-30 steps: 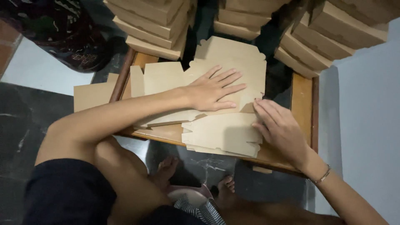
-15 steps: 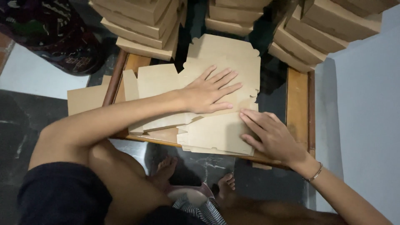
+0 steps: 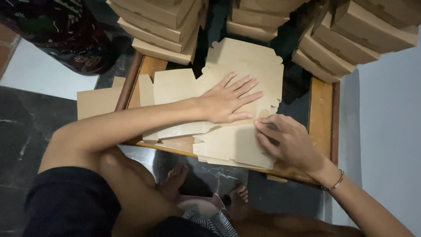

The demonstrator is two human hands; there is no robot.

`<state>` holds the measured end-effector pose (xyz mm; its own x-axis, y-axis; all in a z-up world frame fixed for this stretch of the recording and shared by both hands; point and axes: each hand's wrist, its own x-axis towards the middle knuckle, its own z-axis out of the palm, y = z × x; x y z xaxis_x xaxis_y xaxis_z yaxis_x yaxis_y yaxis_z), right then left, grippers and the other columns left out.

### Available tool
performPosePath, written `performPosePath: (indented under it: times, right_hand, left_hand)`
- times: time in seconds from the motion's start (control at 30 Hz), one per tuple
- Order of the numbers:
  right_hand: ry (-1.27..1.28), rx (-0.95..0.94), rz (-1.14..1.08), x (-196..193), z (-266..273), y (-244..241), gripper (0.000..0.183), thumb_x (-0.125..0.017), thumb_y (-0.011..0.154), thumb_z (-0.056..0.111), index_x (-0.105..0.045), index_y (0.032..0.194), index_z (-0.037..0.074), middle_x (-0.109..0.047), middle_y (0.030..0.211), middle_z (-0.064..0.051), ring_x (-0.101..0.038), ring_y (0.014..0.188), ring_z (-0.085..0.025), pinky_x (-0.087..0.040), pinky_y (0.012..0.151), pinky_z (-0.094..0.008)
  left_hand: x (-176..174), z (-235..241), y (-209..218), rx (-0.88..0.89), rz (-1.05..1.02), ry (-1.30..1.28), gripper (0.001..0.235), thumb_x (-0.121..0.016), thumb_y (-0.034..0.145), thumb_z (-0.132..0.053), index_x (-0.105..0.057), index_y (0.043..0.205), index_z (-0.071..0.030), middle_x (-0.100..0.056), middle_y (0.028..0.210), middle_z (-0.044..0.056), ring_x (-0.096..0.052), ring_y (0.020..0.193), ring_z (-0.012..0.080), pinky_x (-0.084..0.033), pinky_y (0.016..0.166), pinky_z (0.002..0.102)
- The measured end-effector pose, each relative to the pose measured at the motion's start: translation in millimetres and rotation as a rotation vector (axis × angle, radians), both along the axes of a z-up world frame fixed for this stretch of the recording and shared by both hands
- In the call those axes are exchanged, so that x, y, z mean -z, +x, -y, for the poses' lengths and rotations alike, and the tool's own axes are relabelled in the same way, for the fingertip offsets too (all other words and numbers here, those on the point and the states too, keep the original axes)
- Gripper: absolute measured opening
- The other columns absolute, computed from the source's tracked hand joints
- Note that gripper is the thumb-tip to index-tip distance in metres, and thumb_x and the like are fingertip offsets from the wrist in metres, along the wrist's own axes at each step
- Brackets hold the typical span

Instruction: Folding flat cardboard templates into finished boxes

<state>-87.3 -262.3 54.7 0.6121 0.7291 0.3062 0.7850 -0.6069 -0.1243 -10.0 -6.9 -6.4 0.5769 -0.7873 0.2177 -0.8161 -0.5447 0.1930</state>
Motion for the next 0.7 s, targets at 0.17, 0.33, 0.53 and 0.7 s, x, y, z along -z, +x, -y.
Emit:
performPosePath:
  times: [0.17, 0.33, 0.53, 0.7]
  right_hand:
    - [-0.039, 0.02, -0.005, -13, -9, -1, 0.023, -0.072, 0.093, 0.03, -0.08, 0.099, 0.01, -0.064, 0.097, -0.001, -0.07, 0.099, -0.023, -0.055, 0.085, -0.034]
    - [-0.017, 0.016, 0.029, -10, -6, -6, 0.022, -0.074, 0.091, 0.027, -0.081, 0.103, 0.01, -0.068, 0.097, -0.004, -0.071, 0.101, -0.023, -0.056, 0.086, -0.033]
    - [0.012, -0.035, 0.084, -18, -3, -17, 0.031, -0.076, 0.09, 0.029, -0.078, 0.113, 0.008, -0.072, 0.106, -0.007, -0.069, 0.111, -0.024, -0.055, 0.09, -0.033]
    - [-0.317, -0.006, 0.003, -39, -13, -22, 0.089, -0.067, 0.077, 0.079, -0.066, 0.131, 0.008, -0.062, 0.118, -0.007, -0.058, 0.122, -0.023, -0.05, 0.09, -0.033]
  left_hand:
    - [4, 0, 1, -0.008, 0.018, 0.007, 0.07, -0.026, 0.106, -0.065, -0.027, 0.162, -0.023, -0.024, 0.167, 0.018, -0.021, 0.156, 0.0334, -0.011, 0.123, 0.06]
    - [3, 0, 1, -0.014, 0.008, 0.027, 0.061, -0.026, 0.109, -0.054, -0.026, 0.162, -0.024, -0.022, 0.168, 0.017, -0.02, 0.156, 0.033, -0.011, 0.122, 0.061]
    - [5, 3, 3, -0.024, -0.03, 0.043, 0.057, -0.024, 0.11, -0.047, -0.023, 0.163, -0.027, -0.02, 0.169, 0.015, -0.019, 0.157, 0.0325, -0.011, 0.122, 0.062]
    - [13, 15, 6, -0.032, -0.03, 0.059, 0.056, -0.023, 0.11, -0.045, -0.026, 0.162, -0.023, -0.025, 0.166, 0.021, -0.019, 0.155, 0.038, -0.011, 0.12, 0.068]
